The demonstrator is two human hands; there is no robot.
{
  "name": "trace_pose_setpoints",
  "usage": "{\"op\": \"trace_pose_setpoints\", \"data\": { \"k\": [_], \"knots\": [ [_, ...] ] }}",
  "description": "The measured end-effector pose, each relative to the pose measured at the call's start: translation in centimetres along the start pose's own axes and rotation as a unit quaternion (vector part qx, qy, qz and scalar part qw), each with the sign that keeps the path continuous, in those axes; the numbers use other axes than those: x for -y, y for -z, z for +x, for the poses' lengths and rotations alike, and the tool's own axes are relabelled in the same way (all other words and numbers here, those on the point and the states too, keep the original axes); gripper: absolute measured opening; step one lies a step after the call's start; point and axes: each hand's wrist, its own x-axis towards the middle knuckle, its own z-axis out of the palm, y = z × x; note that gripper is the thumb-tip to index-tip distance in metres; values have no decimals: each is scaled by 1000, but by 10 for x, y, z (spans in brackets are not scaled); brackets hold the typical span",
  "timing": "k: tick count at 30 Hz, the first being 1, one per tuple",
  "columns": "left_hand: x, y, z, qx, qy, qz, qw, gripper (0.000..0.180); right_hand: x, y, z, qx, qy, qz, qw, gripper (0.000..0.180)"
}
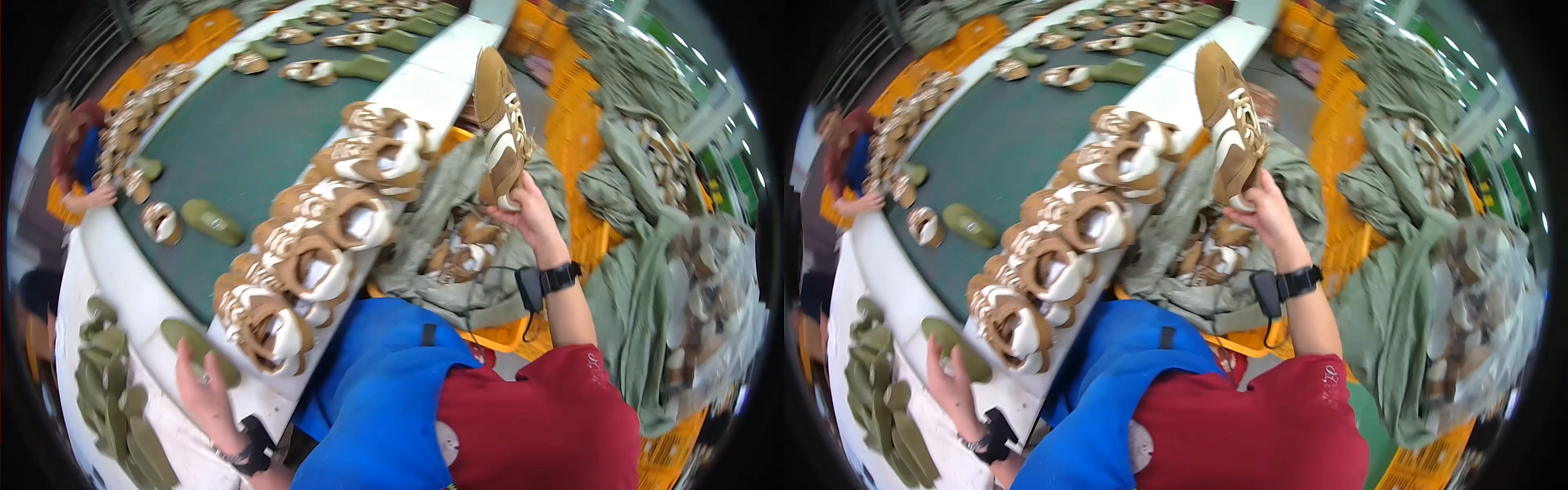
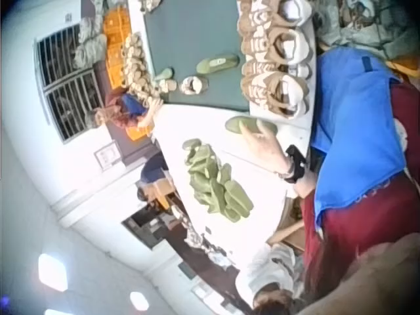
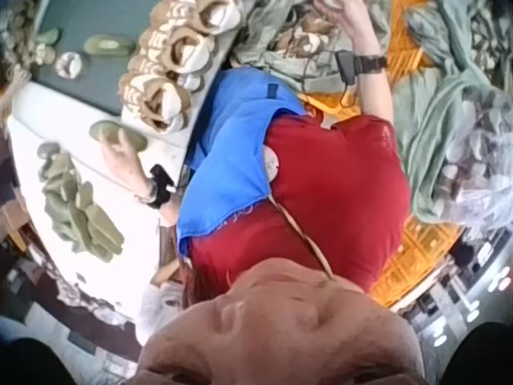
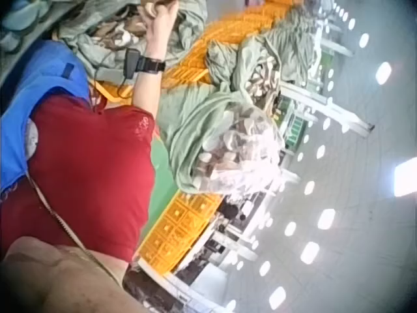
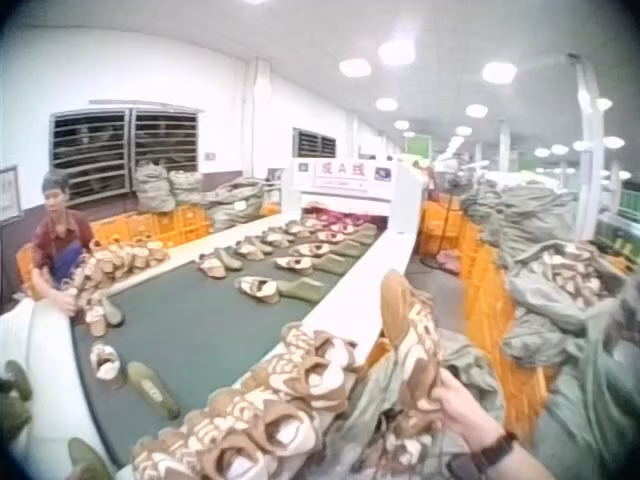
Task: The recorder sorts finished shoes from a large bag and places them on a conveyor belt alongside green shoe lasts.
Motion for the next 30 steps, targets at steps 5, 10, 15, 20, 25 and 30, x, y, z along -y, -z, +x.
{"op": "trace_pose_setpoints", "data": {
  "k": [5, 10, 15, 20, 25, 30],
  "knots": [
    [-99, 14, -14, -42, -226, -120, 966, 78, 1, -174, -64, 336, -84, 47, 937, 62],
    [-96, 8, -9, -242, -143, -147, 948, 79, -41, -267, -135, 513, -3, -34, 858, 65],
    [-57, 33, -23, -221, -59, -130, 965, 62, -53, -303, -135, 515, 165, -113, 834, 59],
    [-54, 25, -35, -208, -20, -84, 974, 56, -43, -322, -132, 390, 501, -163, 755, 45],
    [-53, 22, -31, -215, -47, -44, 974, 45, -48, -316, -134, 422, 497, -158, 742, 44],
    [-58, 23, -32, -207, -56, -44, 976, 42, -44, -314, -130, 453, 552, -223, 664, 52]
  ]
}}
